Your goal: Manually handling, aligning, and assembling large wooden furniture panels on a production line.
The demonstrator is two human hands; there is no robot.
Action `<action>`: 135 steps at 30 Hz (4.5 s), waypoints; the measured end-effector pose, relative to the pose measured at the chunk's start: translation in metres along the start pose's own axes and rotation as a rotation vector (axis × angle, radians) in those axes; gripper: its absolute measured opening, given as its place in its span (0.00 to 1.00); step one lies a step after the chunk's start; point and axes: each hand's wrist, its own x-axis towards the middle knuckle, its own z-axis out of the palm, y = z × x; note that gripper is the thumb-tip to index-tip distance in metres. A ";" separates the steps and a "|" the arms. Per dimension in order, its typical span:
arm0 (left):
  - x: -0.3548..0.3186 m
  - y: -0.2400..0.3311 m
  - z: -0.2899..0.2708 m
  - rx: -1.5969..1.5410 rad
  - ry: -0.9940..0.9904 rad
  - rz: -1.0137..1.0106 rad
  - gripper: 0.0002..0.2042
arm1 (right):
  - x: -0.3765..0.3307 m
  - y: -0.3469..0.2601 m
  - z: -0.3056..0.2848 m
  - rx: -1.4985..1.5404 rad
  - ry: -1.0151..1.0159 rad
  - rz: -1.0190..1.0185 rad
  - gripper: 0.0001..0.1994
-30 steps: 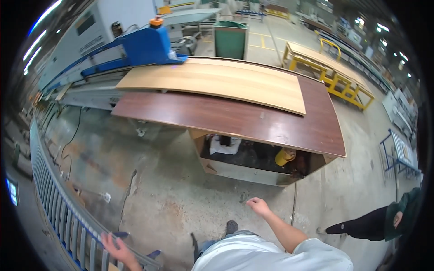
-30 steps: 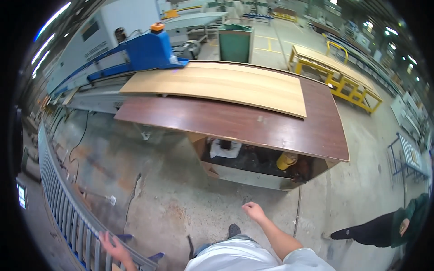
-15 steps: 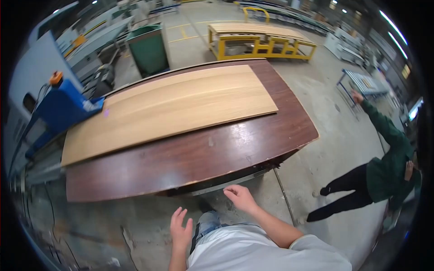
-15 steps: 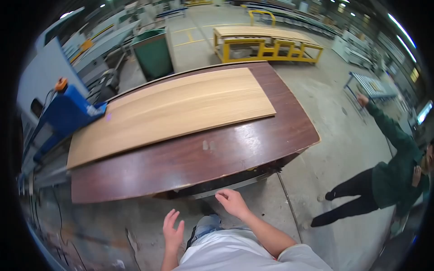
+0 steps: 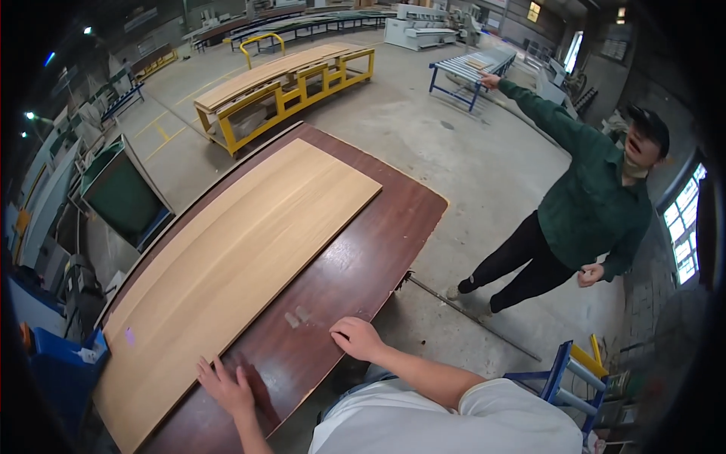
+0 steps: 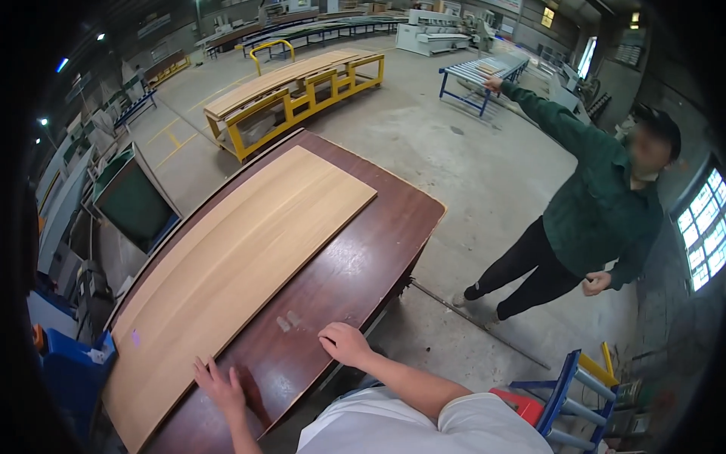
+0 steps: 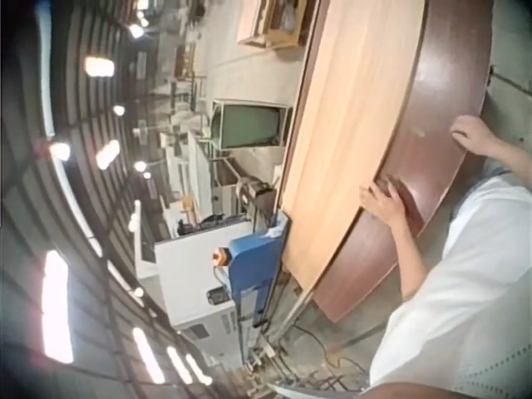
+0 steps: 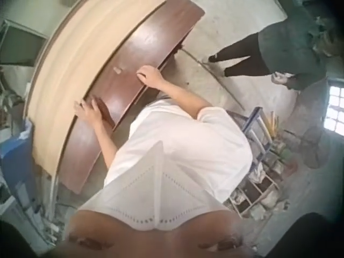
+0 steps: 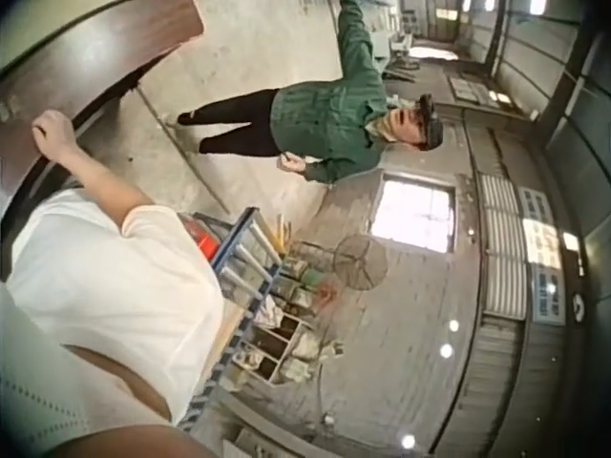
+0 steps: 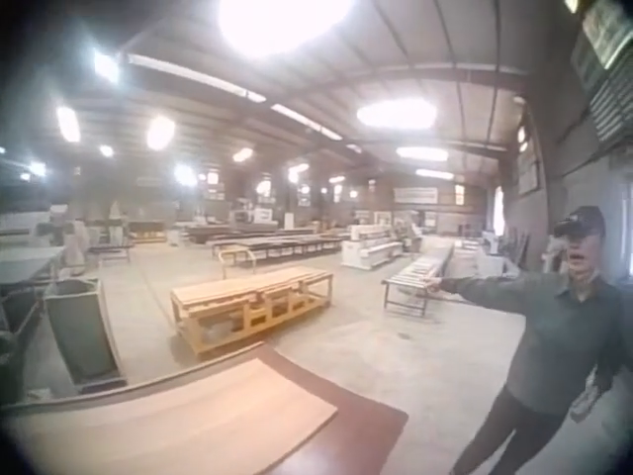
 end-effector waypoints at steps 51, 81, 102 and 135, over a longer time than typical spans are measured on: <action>0.025 0.104 -0.001 -1.370 -0.194 -0.916 0.22 | 0.118 -0.017 -0.064 0.126 -0.143 -0.087 0.12; 0.052 0.052 0.020 -1.714 0.529 -1.709 0.20 | 0.495 -0.068 0.295 -0.386 -0.698 -0.479 0.27; 0.042 0.085 0.015 -1.499 0.598 -1.864 0.13 | 0.493 -0.078 0.283 -0.558 -0.984 -0.321 0.40; 0.017 0.197 -0.017 -1.724 0.366 -1.859 0.26 | 0.439 -0.106 0.208 -0.555 -0.877 -0.386 0.32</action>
